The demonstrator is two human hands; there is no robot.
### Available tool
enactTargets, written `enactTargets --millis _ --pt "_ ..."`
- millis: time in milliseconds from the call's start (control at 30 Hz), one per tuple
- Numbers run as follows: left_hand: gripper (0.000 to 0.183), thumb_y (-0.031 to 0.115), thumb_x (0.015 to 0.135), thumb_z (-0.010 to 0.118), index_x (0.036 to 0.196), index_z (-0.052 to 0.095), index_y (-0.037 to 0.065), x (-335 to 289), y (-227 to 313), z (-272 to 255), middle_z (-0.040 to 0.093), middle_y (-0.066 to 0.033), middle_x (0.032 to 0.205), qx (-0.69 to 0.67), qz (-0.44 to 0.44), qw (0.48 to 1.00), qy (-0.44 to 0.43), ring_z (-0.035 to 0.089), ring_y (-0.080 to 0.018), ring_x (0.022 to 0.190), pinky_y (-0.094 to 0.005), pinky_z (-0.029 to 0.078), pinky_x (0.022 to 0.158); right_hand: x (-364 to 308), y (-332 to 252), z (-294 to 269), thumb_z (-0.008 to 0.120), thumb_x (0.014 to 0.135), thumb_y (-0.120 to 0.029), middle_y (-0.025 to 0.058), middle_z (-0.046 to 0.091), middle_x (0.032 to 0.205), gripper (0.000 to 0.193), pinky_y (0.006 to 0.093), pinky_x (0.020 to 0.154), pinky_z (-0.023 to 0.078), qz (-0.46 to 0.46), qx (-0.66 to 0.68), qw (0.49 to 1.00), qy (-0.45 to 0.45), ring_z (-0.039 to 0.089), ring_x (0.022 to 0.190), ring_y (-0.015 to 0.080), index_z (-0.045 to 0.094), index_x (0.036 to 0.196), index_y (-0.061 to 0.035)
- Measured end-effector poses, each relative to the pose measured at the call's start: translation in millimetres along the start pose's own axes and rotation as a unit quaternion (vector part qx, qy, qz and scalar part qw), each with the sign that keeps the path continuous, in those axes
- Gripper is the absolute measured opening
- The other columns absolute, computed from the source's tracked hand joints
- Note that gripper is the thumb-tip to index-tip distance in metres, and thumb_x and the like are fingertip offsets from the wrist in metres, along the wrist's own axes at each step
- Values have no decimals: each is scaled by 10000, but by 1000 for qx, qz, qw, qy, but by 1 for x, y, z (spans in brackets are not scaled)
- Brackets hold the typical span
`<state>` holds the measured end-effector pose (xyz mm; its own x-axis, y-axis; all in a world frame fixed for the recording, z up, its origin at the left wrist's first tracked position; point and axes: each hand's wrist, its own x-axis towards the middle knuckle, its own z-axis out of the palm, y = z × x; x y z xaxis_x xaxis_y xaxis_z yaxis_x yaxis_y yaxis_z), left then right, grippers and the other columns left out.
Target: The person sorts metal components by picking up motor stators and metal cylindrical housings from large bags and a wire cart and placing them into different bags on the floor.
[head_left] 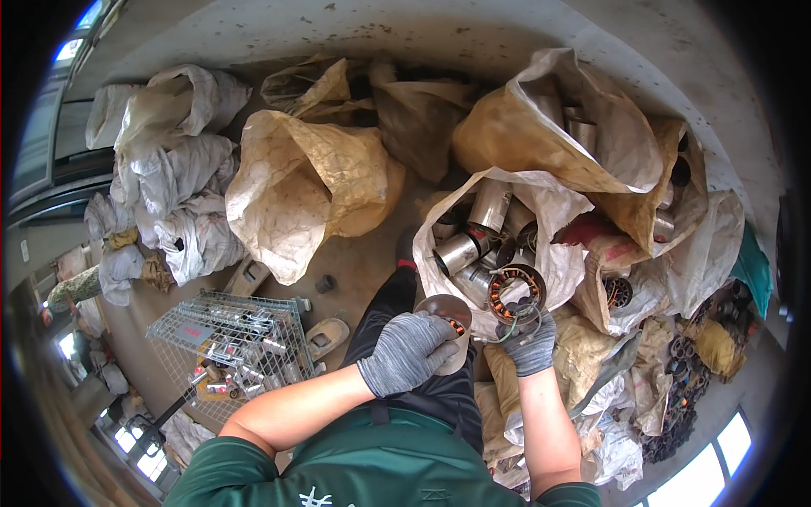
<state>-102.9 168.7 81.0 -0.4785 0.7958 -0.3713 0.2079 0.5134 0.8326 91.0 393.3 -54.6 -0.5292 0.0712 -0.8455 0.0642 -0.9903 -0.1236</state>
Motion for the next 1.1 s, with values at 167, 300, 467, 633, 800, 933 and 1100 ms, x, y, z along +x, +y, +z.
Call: enactTargets --millis 167,300,467,633,800,933,1100 --pt "231 268 891 672 1004 694 68 0 -4 5 678 -163 857 -11 -19 1000 9 656 -368 828 -468 514 746 0 -1 33 565 917 -322 86 684 1187 381 445 782 551 55 119 991 31 644 952 260 651 1215 -101" --pt "205 212 897 696 1005 682 38 -23 -17 -3 664 -199 880 -67 -50 993 80 648 -403 851 -462 524 776 -5 1 46 551 937 -357 48 653 912 316 323 575 445 67 75 995 -7 510 624 164 649 1106 -109" --pt "248 244 956 632 1080 651 30 -91 -33 -2 663 -211 1014 -7 -131 966 221 634 -389 975 -441 512 856 28 18 1 478 1015 -323 90 714 981 317 278 657 507 20 -13 1000 -14 622 716 139 688 1119 -110" --pt "309 274 978 596 1145 625 15 -134 -69 7 670 -215 1045 -142 -191 910 341 633 -383 1021 -434 491 911 87 -98 -126 523 886 -292 89 673 1025 257 338 747 514 99 92 991 -16 608 926 217 600 979 -65" --pt "378 282 947 626 1199 632 1 -272 -105 34 683 -195 1116 -207 -376 750 504 629 -310 1096 -376 463 968 19 -68 -8 561 922 -265 152 655 1173 315 353 808 518 199 40 978 -36 596 1056 259 584 1129 -29" --pt "459 308 934 648 1247 631 -28 -354 -139 47 690 -210 1165 -302 -437 581 617 648 -318 1087 -381 482 959 -5 -30 71 562 922 -253 154 655 1167 322 355 807 520 178 -113 975 -68 597 1044 258 579 1144 -22" --pt "356 203 932 685 1218 654 -7 -417 -140 22 700 -130 1106 -414 -410 358 729 671 -254 896 -389 566 771 -26 7 126 563 922 -238 157 653 1160 331 357 804 521 114 -261 955 -84 600 1029 257 574 1163 -12"
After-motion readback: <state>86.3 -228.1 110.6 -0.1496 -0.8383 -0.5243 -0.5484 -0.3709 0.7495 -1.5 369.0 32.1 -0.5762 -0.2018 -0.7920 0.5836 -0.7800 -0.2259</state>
